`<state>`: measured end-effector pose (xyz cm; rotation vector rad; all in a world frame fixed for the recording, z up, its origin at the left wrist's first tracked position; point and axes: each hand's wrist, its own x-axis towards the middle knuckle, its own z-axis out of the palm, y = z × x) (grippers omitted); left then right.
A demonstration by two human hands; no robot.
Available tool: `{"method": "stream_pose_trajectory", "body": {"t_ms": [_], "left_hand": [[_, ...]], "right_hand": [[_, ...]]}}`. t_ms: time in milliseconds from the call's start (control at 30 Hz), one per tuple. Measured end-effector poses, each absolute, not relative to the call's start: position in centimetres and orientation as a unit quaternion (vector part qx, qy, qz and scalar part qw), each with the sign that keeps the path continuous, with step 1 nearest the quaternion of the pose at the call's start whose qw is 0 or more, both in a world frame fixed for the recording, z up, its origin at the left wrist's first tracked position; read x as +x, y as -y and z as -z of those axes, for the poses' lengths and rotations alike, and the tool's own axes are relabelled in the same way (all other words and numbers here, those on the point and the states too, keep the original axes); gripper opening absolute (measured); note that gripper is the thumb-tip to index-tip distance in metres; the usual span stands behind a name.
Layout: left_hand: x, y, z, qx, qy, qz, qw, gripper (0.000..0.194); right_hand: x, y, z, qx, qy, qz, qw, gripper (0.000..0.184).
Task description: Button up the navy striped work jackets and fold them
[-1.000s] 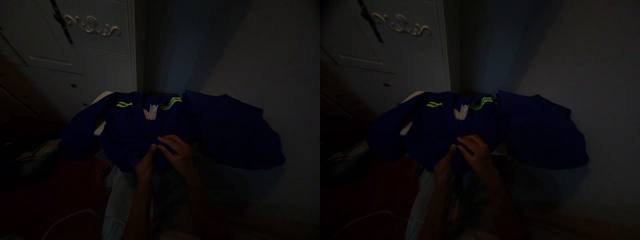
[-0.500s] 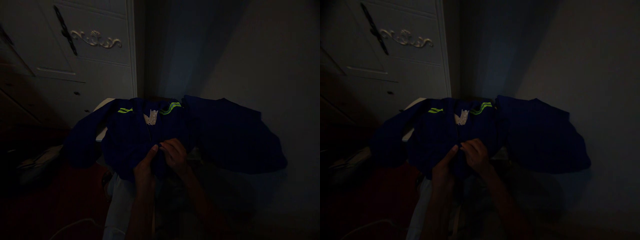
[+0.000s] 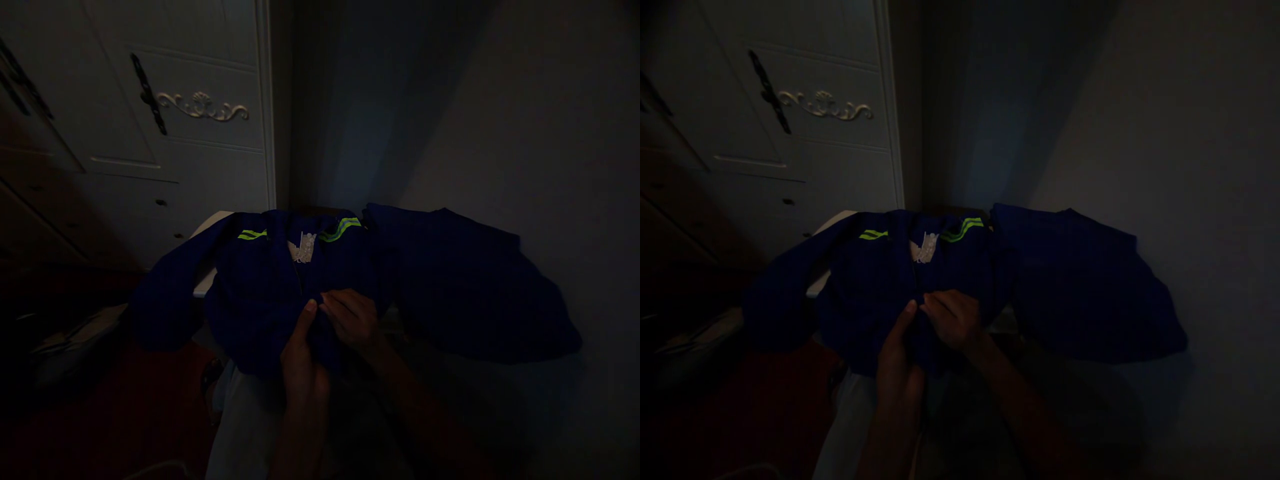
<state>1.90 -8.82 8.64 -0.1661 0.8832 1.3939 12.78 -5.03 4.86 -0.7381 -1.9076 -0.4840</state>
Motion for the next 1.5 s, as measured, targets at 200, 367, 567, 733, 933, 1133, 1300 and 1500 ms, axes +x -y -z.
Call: {"method": "stream_pose_trajectory", "body": {"t_ms": [200, 367, 567, 733, 933, 1133, 1300, 1500], "left_hand": [[2.2, 8.5, -8.2, -0.084, -0.409, -0.622, 0.662, 0.021], [2.5, 8.7, -8.1, -0.071, -0.392, -0.622, 0.674, 0.019], [2.3, 8.6, -7.7, -0.042, -0.434, -0.609, 0.663, 0.021], [1.3, 9.4, -5.8, 0.081, -0.502, -0.566, 0.648, 0.023], [-4.3, 13.6, -4.3, 0.407, -0.518, -0.389, 0.644, 0.058], [-7.3, 11.2, -9.5, 0.717, -0.416, -0.529, 0.185, 0.025], [-5.2, 4.7, -9.1, 0.801, -0.265, -0.533, 0.065, 0.027], [-3.7, 4.4, -6.9, 0.727, -0.309, -0.613, 0.006, 0.007]], "right_hand": [[12.2, 5.1, -5.3, -0.311, 0.789, 0.228, 0.478, 0.011], [11.9, 5.7, -5.5, -0.346, 0.77, 0.202, 0.497, 0.019], [12.2, 5.1, -5.3, -0.34, 0.788, 0.166, 0.485, 0.014], [12.8, 4.7, -5.8, -0.345, 0.781, 0.07, 0.516, 0.013], [13.6, 4.8, -6.9, -0.351, 0.779, 0.02, 0.52, 0.011], [13.3, 5.0, -7.4, -0.331, 0.801, -0.049, 0.496, 0.011], [13.4, 5.0, -8.1, -0.321, 0.812, -0.071, 0.483, 0.013], [13.4, 4.2, -7.8, -0.336, 0.787, -0.067, 0.513, 0.017]]}}
